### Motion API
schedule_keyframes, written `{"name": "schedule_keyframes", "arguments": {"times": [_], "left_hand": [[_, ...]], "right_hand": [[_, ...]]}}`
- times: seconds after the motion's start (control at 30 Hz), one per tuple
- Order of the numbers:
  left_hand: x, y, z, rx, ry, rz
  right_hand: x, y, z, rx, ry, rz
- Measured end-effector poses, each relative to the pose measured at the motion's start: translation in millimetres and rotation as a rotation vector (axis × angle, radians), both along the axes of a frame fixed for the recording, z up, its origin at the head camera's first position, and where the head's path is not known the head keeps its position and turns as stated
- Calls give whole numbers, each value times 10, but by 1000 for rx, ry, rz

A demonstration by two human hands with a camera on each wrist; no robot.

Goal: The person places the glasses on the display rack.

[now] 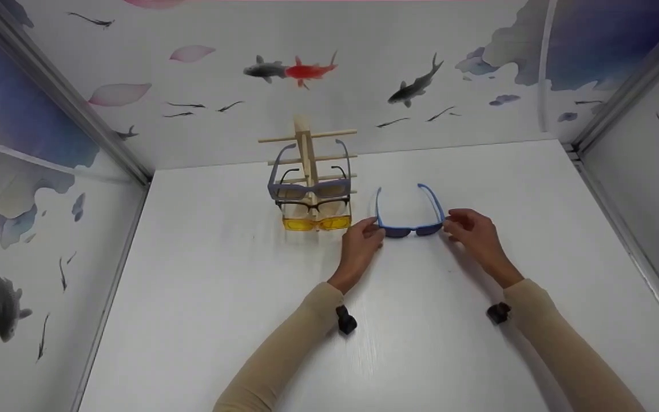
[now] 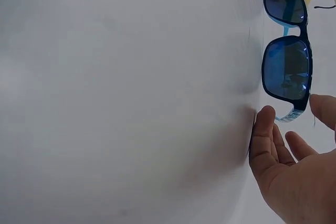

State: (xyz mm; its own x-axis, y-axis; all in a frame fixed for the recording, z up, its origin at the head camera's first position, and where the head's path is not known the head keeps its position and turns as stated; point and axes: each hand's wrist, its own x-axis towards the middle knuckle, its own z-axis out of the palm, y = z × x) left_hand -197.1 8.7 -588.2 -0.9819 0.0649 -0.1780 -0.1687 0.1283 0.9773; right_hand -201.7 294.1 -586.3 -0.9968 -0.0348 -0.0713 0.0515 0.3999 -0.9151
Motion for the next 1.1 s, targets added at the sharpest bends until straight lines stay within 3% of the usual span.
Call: {"name": "schedule_keyframes", "arguments": {"times": [0.2, 0.67, 0.9, 1.1], "left_hand": [[-47, 28, 36, -26, -14, 58], [-87, 111, 18, -81, 18, 62], [-76, 103, 22, -68, 61, 78], [-48, 107, 76, -44, 39, 92]], "right_hand": [[-16, -17, 2, 5, 16, 5], [-54, -51, -14, -27, -23, -39], [-2, -82, 71, -54, -73, -70], [66, -60, 140, -56, -87, -52]]}}
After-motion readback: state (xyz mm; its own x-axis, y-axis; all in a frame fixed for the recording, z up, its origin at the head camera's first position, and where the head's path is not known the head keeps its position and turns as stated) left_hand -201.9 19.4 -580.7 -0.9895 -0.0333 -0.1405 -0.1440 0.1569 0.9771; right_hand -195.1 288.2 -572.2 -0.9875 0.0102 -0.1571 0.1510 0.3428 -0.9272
